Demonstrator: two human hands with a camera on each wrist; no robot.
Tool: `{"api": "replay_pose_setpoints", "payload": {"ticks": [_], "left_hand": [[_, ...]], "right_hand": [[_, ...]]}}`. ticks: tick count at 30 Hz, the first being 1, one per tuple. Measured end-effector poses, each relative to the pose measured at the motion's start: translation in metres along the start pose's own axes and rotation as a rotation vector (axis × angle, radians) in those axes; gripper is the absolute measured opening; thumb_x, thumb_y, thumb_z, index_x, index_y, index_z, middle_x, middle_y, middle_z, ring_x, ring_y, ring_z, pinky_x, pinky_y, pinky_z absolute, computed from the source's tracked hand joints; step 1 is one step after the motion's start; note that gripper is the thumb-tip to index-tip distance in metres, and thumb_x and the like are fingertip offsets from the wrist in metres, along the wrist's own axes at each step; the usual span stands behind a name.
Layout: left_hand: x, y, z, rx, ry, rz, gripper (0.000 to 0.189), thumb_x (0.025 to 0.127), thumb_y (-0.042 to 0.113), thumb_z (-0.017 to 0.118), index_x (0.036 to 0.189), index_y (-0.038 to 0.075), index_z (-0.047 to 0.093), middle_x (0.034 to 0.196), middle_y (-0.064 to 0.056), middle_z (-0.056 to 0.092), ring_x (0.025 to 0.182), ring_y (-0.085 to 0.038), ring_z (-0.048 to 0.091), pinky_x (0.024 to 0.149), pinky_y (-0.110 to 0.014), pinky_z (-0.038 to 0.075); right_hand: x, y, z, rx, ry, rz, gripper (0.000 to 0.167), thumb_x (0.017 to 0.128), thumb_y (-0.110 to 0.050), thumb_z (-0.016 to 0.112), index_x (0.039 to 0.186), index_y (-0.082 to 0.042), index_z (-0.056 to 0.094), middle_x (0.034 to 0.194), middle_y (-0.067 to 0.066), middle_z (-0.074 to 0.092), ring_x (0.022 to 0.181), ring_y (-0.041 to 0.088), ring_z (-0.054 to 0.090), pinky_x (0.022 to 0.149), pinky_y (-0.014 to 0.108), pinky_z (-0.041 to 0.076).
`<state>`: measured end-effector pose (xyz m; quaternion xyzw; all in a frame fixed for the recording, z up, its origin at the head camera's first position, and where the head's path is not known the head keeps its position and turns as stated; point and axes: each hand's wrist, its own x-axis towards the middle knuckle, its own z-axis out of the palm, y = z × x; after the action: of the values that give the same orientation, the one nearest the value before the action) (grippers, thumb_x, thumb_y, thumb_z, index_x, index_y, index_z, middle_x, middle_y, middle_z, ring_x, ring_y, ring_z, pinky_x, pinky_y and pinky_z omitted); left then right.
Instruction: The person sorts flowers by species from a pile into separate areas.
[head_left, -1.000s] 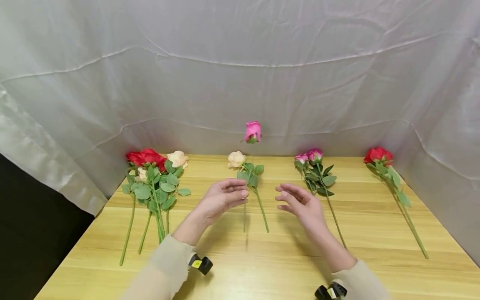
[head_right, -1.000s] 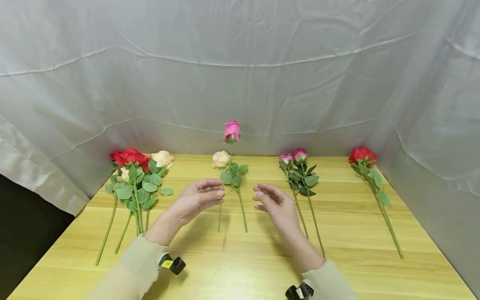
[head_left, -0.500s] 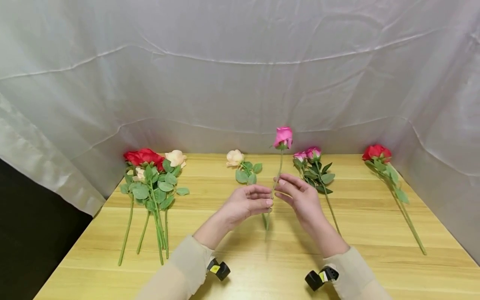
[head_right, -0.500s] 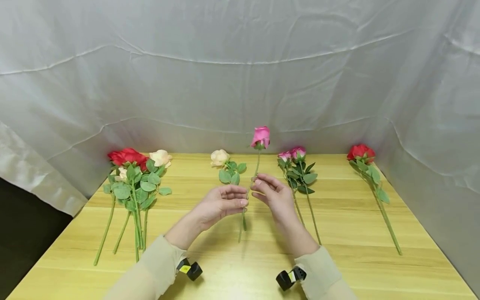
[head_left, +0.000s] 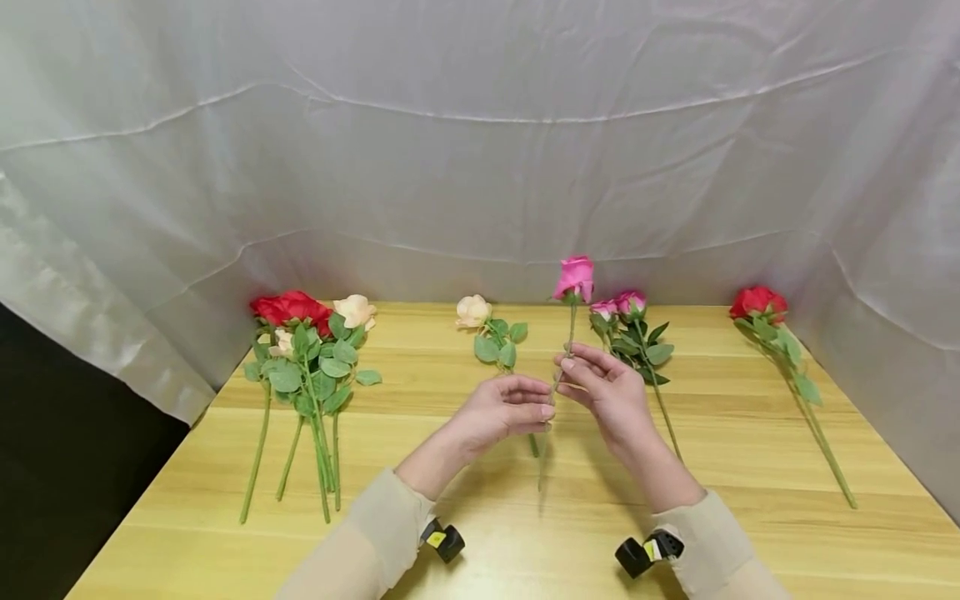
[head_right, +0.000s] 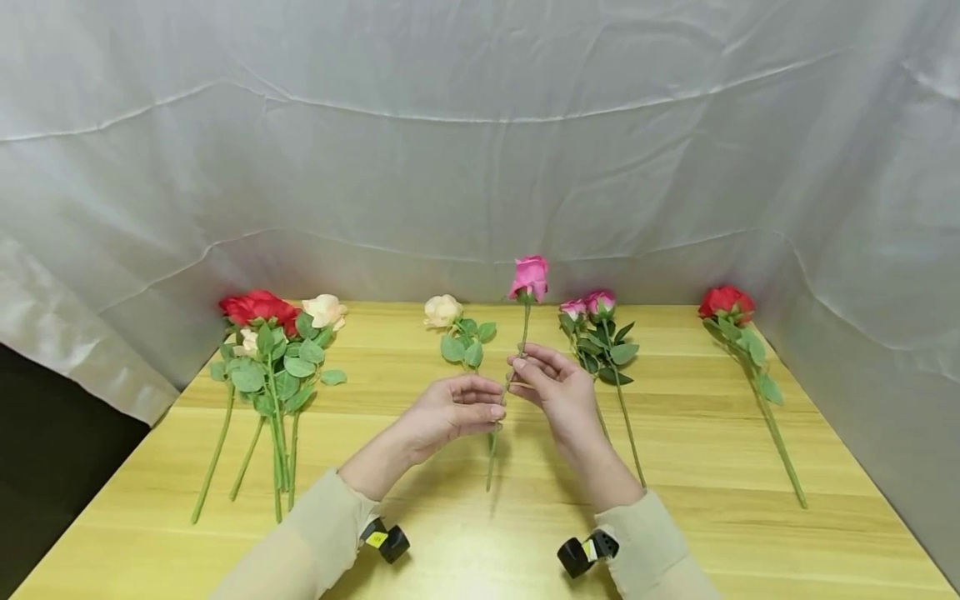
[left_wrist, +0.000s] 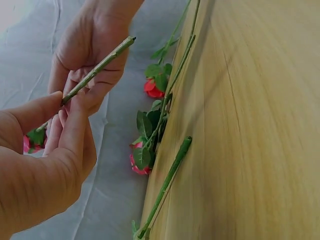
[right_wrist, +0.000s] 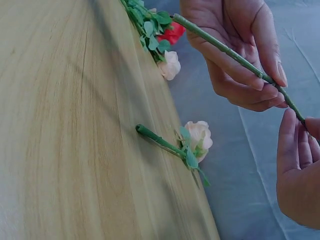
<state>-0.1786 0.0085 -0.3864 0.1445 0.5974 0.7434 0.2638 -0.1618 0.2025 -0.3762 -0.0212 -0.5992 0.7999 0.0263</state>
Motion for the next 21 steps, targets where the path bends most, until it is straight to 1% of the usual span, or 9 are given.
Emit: {"api": "replay_pose_setpoints", "payload": {"ticks": [3,5,8,12,14,17,19,21], "left_hand": [[0.001,-0.001,0.001,0.030,0.005,0.003,0.035,0.096,-0.004,0.070,0.129,-0.011,0.060,0.113,-0.015,0.068,0.097,-0.018,0.070,0.096,-0.039,0.061],[0.001,0.000,0.001,0.050,0.007,0.009,0.034,0.096,-0.003,0.070,0.128,-0.010,0.061,0.110,-0.013,0.068,0.096,-0.017,0.070,0.095,-0.039,0.062],[0.001,0.002,0.000,0.074,-0.005,0.024,0.034,0.096,-0.001,0.070,0.127,-0.011,0.061,0.109,-0.013,0.068,0.096,-0.018,0.070,0.095,-0.039,0.062],[-0.003,0.007,-0.006,0.096,-0.015,0.050,0.036,0.096,0.001,0.070,0.129,-0.011,0.060,0.115,-0.017,0.067,0.096,-0.019,0.070,0.096,-0.041,0.062],[-0.005,0.010,-0.011,0.115,-0.005,0.070,0.036,0.097,0.003,0.071,0.129,-0.010,0.060,0.117,-0.018,0.067,0.097,-0.020,0.070,0.095,-0.042,0.062],[-0.010,0.013,-0.023,0.133,0.023,0.096,0.035,0.098,0.004,0.070,0.130,-0.008,0.060,0.116,-0.017,0.067,0.100,-0.023,0.070,0.094,-0.042,0.063],[-0.013,0.016,-0.034,0.145,0.055,0.105,0.035,0.100,0.006,0.069,0.131,-0.007,0.060,0.115,-0.014,0.067,0.101,-0.025,0.070,0.093,-0.042,0.063],[-0.017,0.019,-0.045,0.159,0.094,0.114,0.036,0.100,0.005,0.067,0.132,-0.008,0.059,0.115,-0.015,0.066,0.102,-0.027,0.069,0.093,-0.042,0.063]], "right_hand": [[0.000,-0.001,0.000,0.000,0.005,-0.002,0.045,0.101,-0.008,0.070,0.140,0.007,0.053,0.105,0.000,0.076,0.094,0.013,0.072,0.091,0.031,0.063],[0.000,-0.002,-0.001,0.009,0.006,-0.006,0.044,0.100,-0.009,0.070,0.139,0.006,0.054,0.105,0.001,0.076,0.093,0.012,0.072,0.090,0.031,0.063],[0.001,-0.005,-0.002,0.027,0.016,-0.020,0.041,0.100,-0.008,0.071,0.136,0.005,0.056,0.103,0.001,0.076,0.090,0.012,0.072,0.088,0.032,0.064],[0.003,-0.011,-0.006,0.028,0.030,-0.045,0.036,0.099,-0.010,0.072,0.131,0.001,0.060,0.102,-0.001,0.077,0.089,0.012,0.072,0.085,0.031,0.064],[0.004,-0.015,-0.010,0.024,0.038,-0.056,0.031,0.099,-0.011,0.072,0.127,-0.002,0.062,0.101,-0.001,0.077,0.089,0.012,0.072,0.083,0.032,0.065],[0.006,-0.021,-0.019,0.008,0.046,-0.072,0.022,0.100,-0.010,0.072,0.120,-0.007,0.067,0.100,-0.002,0.078,0.088,0.011,0.072,0.079,0.032,0.066],[0.008,-0.025,-0.027,-0.016,0.052,-0.086,0.017,0.100,-0.011,0.072,0.117,-0.011,0.069,0.099,-0.003,0.078,0.087,0.011,0.072,0.077,0.031,0.066],[0.010,-0.029,-0.036,-0.047,0.058,-0.099,0.017,0.100,-0.012,0.072,0.117,-0.011,0.069,0.099,-0.003,0.077,0.086,0.011,0.071,0.075,0.031,0.066]]}}
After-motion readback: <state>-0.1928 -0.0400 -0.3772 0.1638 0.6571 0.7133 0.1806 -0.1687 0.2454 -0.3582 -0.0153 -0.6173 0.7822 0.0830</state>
